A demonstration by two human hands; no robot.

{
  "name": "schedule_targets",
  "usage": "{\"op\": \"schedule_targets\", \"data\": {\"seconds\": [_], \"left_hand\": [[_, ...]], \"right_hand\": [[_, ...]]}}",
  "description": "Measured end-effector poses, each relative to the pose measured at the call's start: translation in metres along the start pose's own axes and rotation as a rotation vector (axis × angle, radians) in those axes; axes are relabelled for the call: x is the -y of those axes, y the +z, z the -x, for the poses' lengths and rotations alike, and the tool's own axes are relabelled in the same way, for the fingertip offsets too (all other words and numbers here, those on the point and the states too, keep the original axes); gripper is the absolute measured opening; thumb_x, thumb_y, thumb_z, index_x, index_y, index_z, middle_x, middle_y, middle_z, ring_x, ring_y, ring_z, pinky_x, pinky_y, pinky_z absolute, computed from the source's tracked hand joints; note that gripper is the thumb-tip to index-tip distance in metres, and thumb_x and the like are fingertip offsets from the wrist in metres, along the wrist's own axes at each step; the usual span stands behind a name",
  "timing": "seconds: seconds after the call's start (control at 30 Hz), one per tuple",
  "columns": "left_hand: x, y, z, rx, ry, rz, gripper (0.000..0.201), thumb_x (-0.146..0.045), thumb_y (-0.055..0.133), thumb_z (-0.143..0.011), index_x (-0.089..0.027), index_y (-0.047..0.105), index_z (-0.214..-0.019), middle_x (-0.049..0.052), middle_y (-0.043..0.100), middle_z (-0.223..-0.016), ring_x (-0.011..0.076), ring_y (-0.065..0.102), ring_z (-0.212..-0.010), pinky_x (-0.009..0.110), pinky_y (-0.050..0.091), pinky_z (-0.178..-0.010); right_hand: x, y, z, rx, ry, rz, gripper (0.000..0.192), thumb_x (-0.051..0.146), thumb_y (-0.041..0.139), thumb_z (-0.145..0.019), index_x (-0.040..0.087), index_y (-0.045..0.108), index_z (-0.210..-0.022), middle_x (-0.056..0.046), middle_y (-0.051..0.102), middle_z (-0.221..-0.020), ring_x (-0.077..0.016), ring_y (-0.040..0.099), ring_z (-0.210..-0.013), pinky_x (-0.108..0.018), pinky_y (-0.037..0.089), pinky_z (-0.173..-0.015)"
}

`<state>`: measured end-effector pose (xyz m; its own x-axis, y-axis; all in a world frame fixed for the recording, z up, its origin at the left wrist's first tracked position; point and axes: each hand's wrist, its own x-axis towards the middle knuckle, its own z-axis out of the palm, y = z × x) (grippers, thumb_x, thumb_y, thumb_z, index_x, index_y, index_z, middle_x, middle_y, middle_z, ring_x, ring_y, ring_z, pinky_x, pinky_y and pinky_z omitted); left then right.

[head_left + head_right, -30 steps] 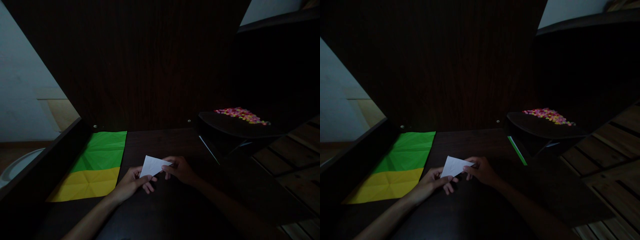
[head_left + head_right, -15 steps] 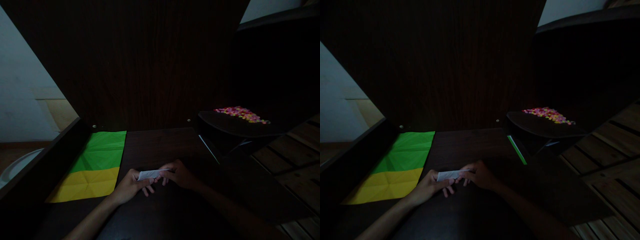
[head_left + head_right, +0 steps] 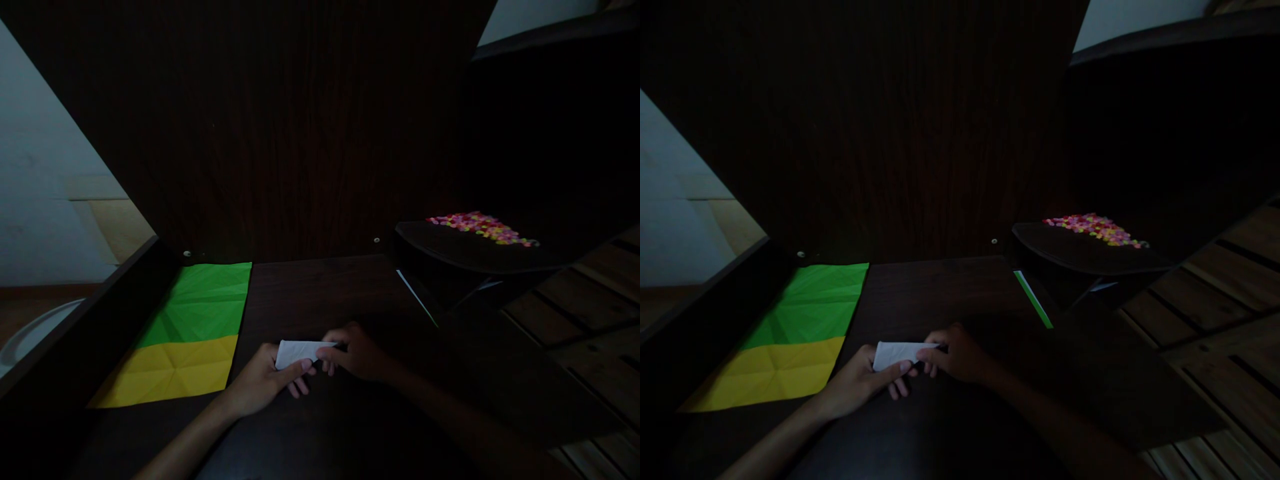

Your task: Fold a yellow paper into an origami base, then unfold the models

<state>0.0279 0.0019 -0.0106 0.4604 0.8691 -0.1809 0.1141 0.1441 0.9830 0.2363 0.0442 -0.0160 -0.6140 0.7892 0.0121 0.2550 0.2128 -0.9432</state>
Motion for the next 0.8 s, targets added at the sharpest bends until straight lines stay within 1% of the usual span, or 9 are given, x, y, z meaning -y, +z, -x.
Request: {"op": "schedule_targets", "data": {"seconds": [0.07, 0.17, 0.33, 0.4, 0.47, 0.57, 0.63, 0.7, 0.8], "left_hand": [[0.001, 0.0, 0.0, 0.018, -0.015, 0.007, 0.032, -0.042, 0.065, -0.085, -0.011, 0.074, -0.087, 0.007, 0.073, -0.073, 0.0162, 0.068, -0.059, 0.025, 0.055, -0.054], [0.003, -0.001, 0.0, 0.044, -0.057, 0.085, 0.031, -0.041, 0.068, -0.082, -0.011, 0.072, -0.09, 0.01, 0.074, -0.084, 0.0173, 0.07, -0.061, 0.026, 0.056, -0.054], [0.004, -0.001, 0.0, 0.069, -0.134, 0.169, 0.036, -0.042, 0.069, -0.081, -0.01, 0.071, -0.097, 0.013, 0.075, -0.085, 0.017, 0.069, -0.056, 0.025, 0.055, -0.048], [0.003, 0.0, 0.0, 0.071, -0.15, 0.175, 0.04, -0.046, 0.064, -0.084, -0.009, 0.071, -0.098, 0.013, 0.075, -0.083, 0.0165, 0.068, -0.053, 0.024, 0.054, -0.045], [0.001, 0.001, 0.0, 0.077, -0.157, 0.169, 0.046, -0.052, 0.058, -0.087, -0.008, 0.072, -0.094, 0.012, 0.074, -0.074, 0.0156, 0.066, -0.048, 0.023, 0.052, -0.042], [-0.004, 0.003, 0.002, 0.087, -0.161, 0.155, 0.058, -0.058, 0.048, -0.09, -0.006, 0.073, -0.086, 0.01, 0.07, -0.059, 0.0147, 0.062, -0.044, 0.021, 0.048, -0.04], [-0.006, 0.004, 0.003, 0.09, -0.148, 0.16, 0.064, -0.061, 0.042, -0.091, -0.006, 0.073, -0.084, 0.009, 0.067, -0.053, 0.0146, 0.061, -0.043, 0.02, 0.046, -0.039], [-0.007, 0.005, 0.003, 0.086, -0.118, 0.175, 0.068, -0.063, 0.037, -0.092, -0.006, 0.073, -0.087, 0.009, 0.066, -0.052, 0.0151, 0.061, -0.043, 0.021, 0.047, -0.039], [-0.003, 0.005, 0.003, 0.077, -0.067, 0.201, 0.069, -0.063, 0.034, -0.093, -0.006, 0.071, -0.097, 0.01, 0.067, -0.057, 0.0168, 0.063, -0.045, 0.023, 0.05, -0.04]], "right_hand": [[0.0, 0.002, 0.001, 0.008, 0.015, -0.002, 0.028, 0.038, 0.063, -0.083, 0.016, 0.066, -0.067, -0.002, 0.069, -0.057, -0.0154, 0.067, -0.052, -0.022, 0.049, -0.051], [0.0, 0.004, 0.004, 0.037, 0.032, -0.027, 0.026, 0.038, 0.065, -0.082, 0.016, 0.064, -0.067, -0.002, 0.068, -0.057, -0.0141, 0.065, -0.051, -0.021, 0.047, -0.05], [-0.001, 0.006, 0.005, 0.098, 0.086, -0.155, 0.029, 0.041, 0.066, -0.082, 0.016, 0.06, -0.068, 0.0, 0.065, -0.056, -0.0116, 0.06, -0.046, -0.02, 0.045, -0.046], [-0.002, 0.006, 0.003, 0.129, 0.099, -0.204, 0.033, 0.045, 0.064, -0.083, 0.016, 0.058, -0.066, 0.0, 0.063, -0.055, -0.0113, 0.059, -0.045, -0.02, 0.044, -0.045], [-0.004, 0.007, 0.001, 0.149, 0.106, -0.24, 0.039, 0.049, 0.059, -0.085, 0.016, 0.057, -0.065, 0.0, 0.062, -0.053, -0.0109, 0.058, -0.043, -0.02, 0.043, -0.044], [-0.005, 0.006, -0.001, 0.141, 0.099, -0.25, 0.045, 0.054, 0.052, -0.087, 0.016, 0.055, -0.063, 0.001, 0.06, -0.05, -0.0104, 0.056, -0.041, -0.02, 0.041, -0.043], [-0.005, 0.006, -0.001, 0.128, 0.088, -0.236, 0.047, 0.056, 0.05, -0.087, 0.017, 0.054, -0.063, 0.001, 0.058, -0.048, -0.0103, 0.055, -0.04, -0.02, 0.04, -0.043], [-0.005, 0.006, -0.001, 0.119, 0.082, -0.229, 0.047, 0.057, 0.05, -0.087, 0.017, 0.054, -0.064, 0.001, 0.058, -0.048, -0.0104, 0.055, -0.039, -0.02, 0.041, -0.043], [-0.003, 0.007, 0.0, 0.111, 0.081, -0.223, 0.046, 0.056, 0.05, -0.087, 0.017, 0.055, -0.065, 0.001, 0.058, -0.048, -0.0106, 0.054, -0.039, -0.021, 0.041, -0.043]]}}
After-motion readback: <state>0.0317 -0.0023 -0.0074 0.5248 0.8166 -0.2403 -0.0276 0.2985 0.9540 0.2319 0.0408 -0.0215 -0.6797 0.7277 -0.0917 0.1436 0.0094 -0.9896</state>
